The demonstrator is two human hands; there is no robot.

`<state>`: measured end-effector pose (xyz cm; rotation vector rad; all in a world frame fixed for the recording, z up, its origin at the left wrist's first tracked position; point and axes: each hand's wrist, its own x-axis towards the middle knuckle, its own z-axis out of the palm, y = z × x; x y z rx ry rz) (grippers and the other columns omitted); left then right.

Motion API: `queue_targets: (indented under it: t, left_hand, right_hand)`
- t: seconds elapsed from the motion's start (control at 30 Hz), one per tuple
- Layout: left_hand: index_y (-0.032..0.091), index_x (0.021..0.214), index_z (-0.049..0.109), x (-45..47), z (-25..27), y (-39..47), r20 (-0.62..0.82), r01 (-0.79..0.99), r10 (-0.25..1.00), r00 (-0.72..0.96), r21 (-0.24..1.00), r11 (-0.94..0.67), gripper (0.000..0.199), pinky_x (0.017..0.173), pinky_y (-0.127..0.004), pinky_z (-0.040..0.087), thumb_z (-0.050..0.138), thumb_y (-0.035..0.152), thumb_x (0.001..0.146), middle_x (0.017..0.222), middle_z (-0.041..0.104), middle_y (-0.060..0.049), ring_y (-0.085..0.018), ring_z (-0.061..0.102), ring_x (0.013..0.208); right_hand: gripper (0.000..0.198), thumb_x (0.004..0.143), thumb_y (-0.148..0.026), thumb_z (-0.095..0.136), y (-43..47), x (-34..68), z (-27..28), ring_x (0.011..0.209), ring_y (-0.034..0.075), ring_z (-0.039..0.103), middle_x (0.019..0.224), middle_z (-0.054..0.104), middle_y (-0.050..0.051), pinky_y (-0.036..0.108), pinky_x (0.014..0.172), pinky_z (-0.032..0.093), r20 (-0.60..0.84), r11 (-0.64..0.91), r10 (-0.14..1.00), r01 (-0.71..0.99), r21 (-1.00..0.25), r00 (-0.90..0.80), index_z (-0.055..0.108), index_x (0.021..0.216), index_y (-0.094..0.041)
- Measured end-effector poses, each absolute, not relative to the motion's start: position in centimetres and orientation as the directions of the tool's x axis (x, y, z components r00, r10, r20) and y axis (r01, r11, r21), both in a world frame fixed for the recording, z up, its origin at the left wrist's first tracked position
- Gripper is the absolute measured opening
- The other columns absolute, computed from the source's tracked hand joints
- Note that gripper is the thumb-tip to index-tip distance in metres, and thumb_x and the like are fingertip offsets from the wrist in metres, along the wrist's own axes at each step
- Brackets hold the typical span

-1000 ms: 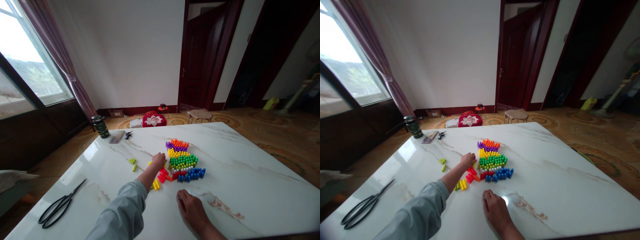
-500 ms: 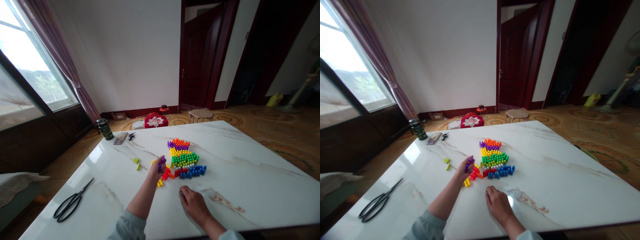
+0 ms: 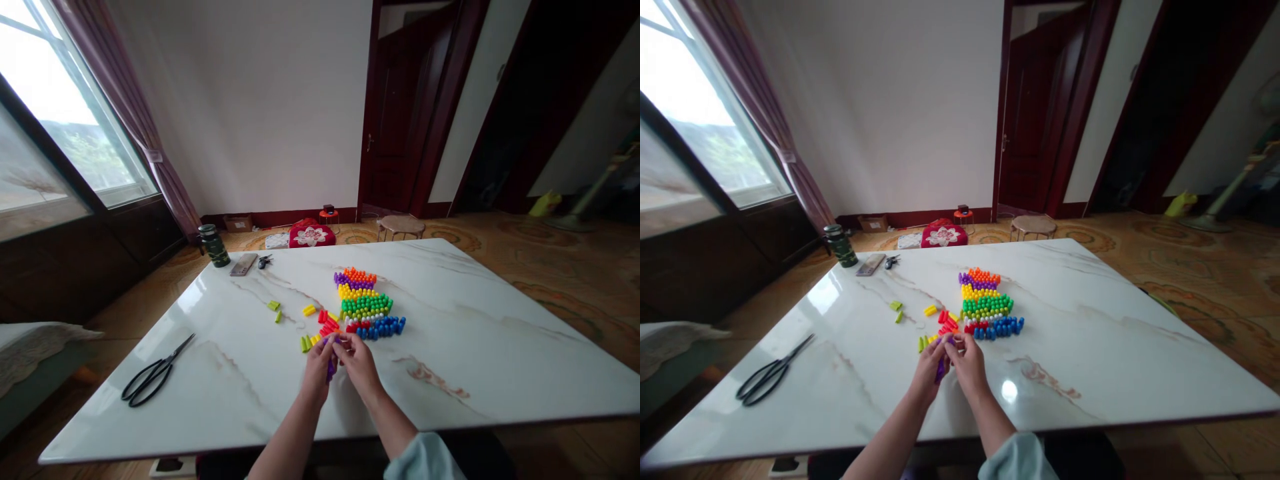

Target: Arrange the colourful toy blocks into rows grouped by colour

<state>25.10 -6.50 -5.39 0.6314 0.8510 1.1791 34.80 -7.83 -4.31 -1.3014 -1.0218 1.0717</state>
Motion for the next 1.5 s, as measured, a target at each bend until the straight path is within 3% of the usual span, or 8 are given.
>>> queue_targets:
  t: [0.37,0.57,0.8,0.93,1.07,1.17,1.3,1.5]
  left_hand:
    - [0.017,0.117,0.068,24.7,-5.7,-7.7,-0.163,-0.2,0.959,0.232,0.957,0.211,0.063,0.072,-0.026,0.047,0.064,0.065,0.076,0.084,0.071,-0.006,-0.017,0.063,0.077]
    - [0.019,0.105,0.073,25.0,-6.8,-6.0,-0.047,0.016,0.989,0.137,0.999,0.045,0.045,0.106,-0.039,0.039,0.07,0.051,0.075,0.119,0.069,-0.011,-0.027,0.058,0.119]
    - [0.02,0.099,0.069,21.3,-6.4,-4.2,0.153,0.274,0.954,-0.258,0.958,-0.079,0.042,0.075,-0.029,0.051,0.04,0.05,0.09,0.093,0.07,-0.005,-0.019,0.066,0.084]
    - [0.019,0.093,0.067,18.8,-7.0,-3.8,0.172,0.317,0.902,-0.397,0.948,-0.041,0.052,0.052,-0.025,0.042,0.034,0.059,0.088,0.065,0.057,0.002,-0.013,0.05,0.049]
    - [0.021,0.087,0.066,18.0,-8.6,-3.5,0.144,0.333,0.922,-0.359,0.943,-0.018,0.051,0.05,-0.024,0.04,0.037,0.063,0.086,0.055,0.051,0.004,-0.014,0.049,0.047]
    - [0.022,0.084,0.066,18.0,-9.5,-3.2,0.147,0.393,0.933,-0.327,0.92,-0.008,0.048,0.052,-0.025,0.039,0.038,0.061,0.086,0.054,0.054,0.003,-0.016,0.052,0.05]
    - [0.023,0.082,0.066,17.9,-9.8,-2.8,0.16,0.462,0.935,-0.317,0.887,0.005,0.047,0.056,-0.026,0.041,0.036,0.059,0.088,0.058,0.059,0.001,-0.018,0.056,0.054]
    - [0.024,0.079,0.063,17.9,-9.6,-3.0,0.16,0.487,0.939,-0.305,0.873,0.01,0.048,0.057,-0.027,0.042,0.034,0.06,0.088,0.061,0.062,0.0,-0.018,0.059,0.056]
  right_hand:
    - [0.062,0.065,-0.028,0.067,-8.6,35.6,-7.4,0.08,0.024,0.068,0.089,0.073,0.006,0.036,0.073,0.055,0.001,-0.01,0.991,0.087,-0.996,0.134,0.057,0.125,-0.016]
    - [0.025,0.08,-0.033,0.055,-8.1,35.0,-7.3,0.09,0.026,0.068,0.093,0.074,0.01,0.037,0.083,0.054,0.163,0.091,0.955,0.278,-0.956,0.247,0.069,0.095,-0.018]
    - [0.016,0.078,-0.023,0.061,-7.2,34.4,-5.7,0.093,0.026,0.064,0.094,0.073,0.006,0.04,0.087,0.049,0.359,0.237,0.92,0.51,-0.827,0.155,0.073,0.089,-0.023]
    - [0.017,0.079,-0.032,0.064,-6.3,35.7,-4.1,0.085,0.023,0.066,0.091,0.073,0.007,0.036,0.081,0.052,0.353,0.261,0.91,0.36,-0.895,0.219,0.072,0.09,-0.02]
    - [0.027,0.075,-0.041,0.067,-3.7,39.9,-2.3,0.069,0.019,0.064,0.08,0.072,0.006,0.031,0.066,0.053,0.255,0.192,0.918,0.221,-0.956,0.305,0.068,0.088,-0.017]
    - [0.025,0.074,-0.039,0.065,-0.5,44.7,-1.3,0.072,0.02,0.065,0.08,0.072,0.006,0.032,0.07,0.052,0.337,0.204,0.88,0.373,-0.905,0.335,0.067,0.087,-0.017]
    - [0.023,0.08,-0.028,0.053,4.2,50.3,-1.0,0.078,0.02,0.067,0.088,0.074,0.007,0.03,0.075,0.05,0.399,0.047,0.872,0.764,-0.644,0.283,0.07,0.091,-0.016]
    - [0.021,0.075,-0.012,0.056,8.2,52.3,-2.2,0.079,0.019,0.066,0.084,0.074,0.005,0.026,0.07,0.044,0.313,-0.03,0.932,0.899,-0.437,0.183,0.075,0.08,-0.02]
